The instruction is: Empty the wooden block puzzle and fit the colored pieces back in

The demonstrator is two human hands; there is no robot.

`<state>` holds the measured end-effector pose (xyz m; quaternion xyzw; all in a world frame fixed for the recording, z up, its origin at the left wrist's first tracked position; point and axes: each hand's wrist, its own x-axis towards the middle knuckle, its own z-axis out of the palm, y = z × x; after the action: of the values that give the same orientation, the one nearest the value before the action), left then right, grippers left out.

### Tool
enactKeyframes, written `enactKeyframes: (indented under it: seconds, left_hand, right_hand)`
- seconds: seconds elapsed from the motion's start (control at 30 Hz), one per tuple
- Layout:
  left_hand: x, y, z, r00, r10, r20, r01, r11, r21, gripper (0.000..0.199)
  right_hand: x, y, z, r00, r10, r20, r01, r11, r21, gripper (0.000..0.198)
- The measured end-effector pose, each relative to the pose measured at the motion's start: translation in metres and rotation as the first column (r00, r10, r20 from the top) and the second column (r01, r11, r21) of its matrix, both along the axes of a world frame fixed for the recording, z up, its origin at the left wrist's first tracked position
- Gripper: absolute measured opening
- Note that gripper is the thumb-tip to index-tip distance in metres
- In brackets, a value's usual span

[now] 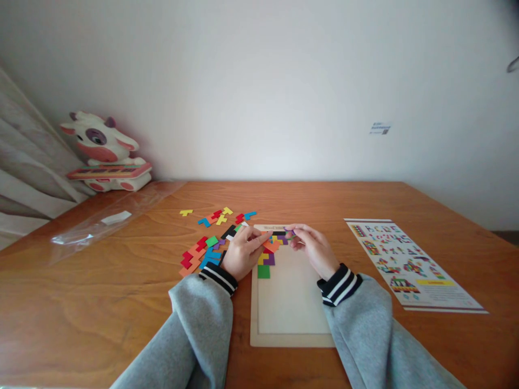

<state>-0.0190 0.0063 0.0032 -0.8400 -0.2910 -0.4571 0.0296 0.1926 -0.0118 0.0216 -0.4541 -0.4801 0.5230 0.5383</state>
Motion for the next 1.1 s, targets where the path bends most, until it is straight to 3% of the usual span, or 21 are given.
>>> enactKeyframes:
  seconds: [0.2,0.33,0.5,0.6,0.7,0.83,0.9,1.1]
  left_hand:
    - [0.005,-0.003,-0.001,1.000,0.003,-0.011,-0.002,1.000,0.024,0.052]
    - [0.007,-0.007,0.003,1.000,0.004,-0.029,-0.002,0.999,0.035,0.058]
    - [0.005,-0.006,0.004,0.999,0.040,0.005,-0.040,0.999,0.036,0.050]
    - [0.003,-0.004,0.003,0.998,0.057,0.028,-0.058,0.998,0.017,0.032]
    - [0.001,-0.003,0.004,0.995,0.089,0.046,-0.087,0.996,-0.030,0.012]
    - [-0.001,-0.003,0.006,0.993,0.120,0.023,-0.117,0.989,-0.092,0.020]
    - [-0.001,-0.003,0.004,0.995,0.099,0.009,-0.098,0.989,-0.112,0.025]
    - [-0.001,-0.001,-0.003,0.997,0.072,-0.033,-0.074,0.997,-0.038,0.025]
  right_hand:
    - [-0.007,-0.006,-0.002,0.966,0.182,0.186,-0.186,0.983,0.003,0.043]
    - [-0.006,-0.005,-0.009,0.960,0.199,0.197,-0.203,0.979,0.001,0.041]
    - [-0.004,-0.003,-0.009,0.969,0.178,0.171,-0.182,0.983,0.007,0.042]
    - [-0.005,-0.004,-0.003,0.970,0.202,0.138,-0.202,0.979,-0.015,0.040]
    - [-0.005,-0.005,0.003,0.988,0.125,0.087,-0.127,0.992,0.011,0.041]
    - [0.001,-0.001,0.003,0.998,-0.060,0.017,0.059,0.998,0.034,0.044]
    - [0.004,0.002,0.002,0.997,-0.081,-0.005,0.081,0.997,0.016,0.046]
    - [0.005,-0.001,0.000,0.978,0.201,0.059,-0.192,0.973,-0.128,0.050]
